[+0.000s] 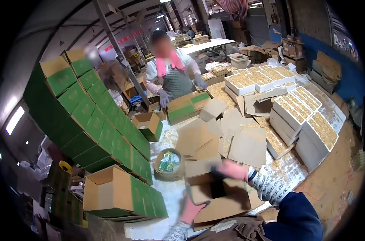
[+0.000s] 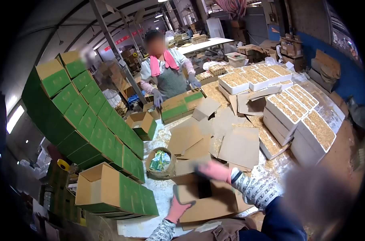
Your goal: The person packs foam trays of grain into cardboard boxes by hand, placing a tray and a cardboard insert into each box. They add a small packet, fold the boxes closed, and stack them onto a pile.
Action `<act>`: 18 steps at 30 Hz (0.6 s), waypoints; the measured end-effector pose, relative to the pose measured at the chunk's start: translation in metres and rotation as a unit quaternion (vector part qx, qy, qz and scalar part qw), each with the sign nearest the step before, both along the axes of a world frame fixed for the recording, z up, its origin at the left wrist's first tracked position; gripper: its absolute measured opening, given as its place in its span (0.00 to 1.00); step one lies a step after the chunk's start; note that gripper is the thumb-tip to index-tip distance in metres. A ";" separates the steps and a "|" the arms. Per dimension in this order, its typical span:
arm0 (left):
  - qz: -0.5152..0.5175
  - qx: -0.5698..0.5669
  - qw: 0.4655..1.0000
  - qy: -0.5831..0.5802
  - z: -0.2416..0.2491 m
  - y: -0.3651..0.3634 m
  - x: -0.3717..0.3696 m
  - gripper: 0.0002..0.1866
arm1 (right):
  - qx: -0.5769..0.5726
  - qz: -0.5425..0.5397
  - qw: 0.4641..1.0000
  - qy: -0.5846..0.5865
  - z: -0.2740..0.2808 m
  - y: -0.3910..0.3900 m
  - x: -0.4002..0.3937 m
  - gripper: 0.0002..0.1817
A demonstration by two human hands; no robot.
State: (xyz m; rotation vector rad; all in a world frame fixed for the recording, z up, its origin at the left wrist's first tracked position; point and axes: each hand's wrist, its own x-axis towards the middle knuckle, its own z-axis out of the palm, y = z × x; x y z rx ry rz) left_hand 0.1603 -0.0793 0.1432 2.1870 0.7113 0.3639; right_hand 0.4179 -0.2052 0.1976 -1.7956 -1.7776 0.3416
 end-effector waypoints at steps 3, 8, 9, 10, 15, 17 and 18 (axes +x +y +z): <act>-0.028 -0.171 0.975 -0.137 -0.059 0.014 -0.008 0.45 | 0.182 -0.374 0.902 0.119 0.026 -0.014 -0.006 0.25; 0.101 -0.428 0.882 -0.168 -0.071 -0.001 -0.009 0.27 | -0.101 -0.423 0.886 -0.161 -0.046 -0.087 -0.078 0.44; 0.086 -0.475 0.865 -0.139 -0.057 -0.006 -0.012 0.25 | -0.092 -0.480 0.871 -0.054 -0.046 -0.097 -0.082 0.47; 0.063 -0.518 0.846 -0.111 -0.028 -0.012 -0.004 0.23 | -0.217 -0.462 0.856 -0.083 -0.041 -0.109 -0.075 0.48; -0.032 -0.523 0.840 -0.137 0.003 -0.012 -0.017 0.27 | -0.346 -0.371 0.852 0.129 -0.019 -0.148 -0.060 0.37; -0.036 -0.617 0.775 -0.134 0.017 0.015 -0.016 0.28 | -0.252 -0.315 0.888 0.222 0.000 -0.164 -0.075 0.33; -0.028 -0.662 0.737 -0.133 0.024 0.029 -0.019 0.29 | -0.100 -0.293 0.932 0.189 -0.018 -0.172 -0.084 0.35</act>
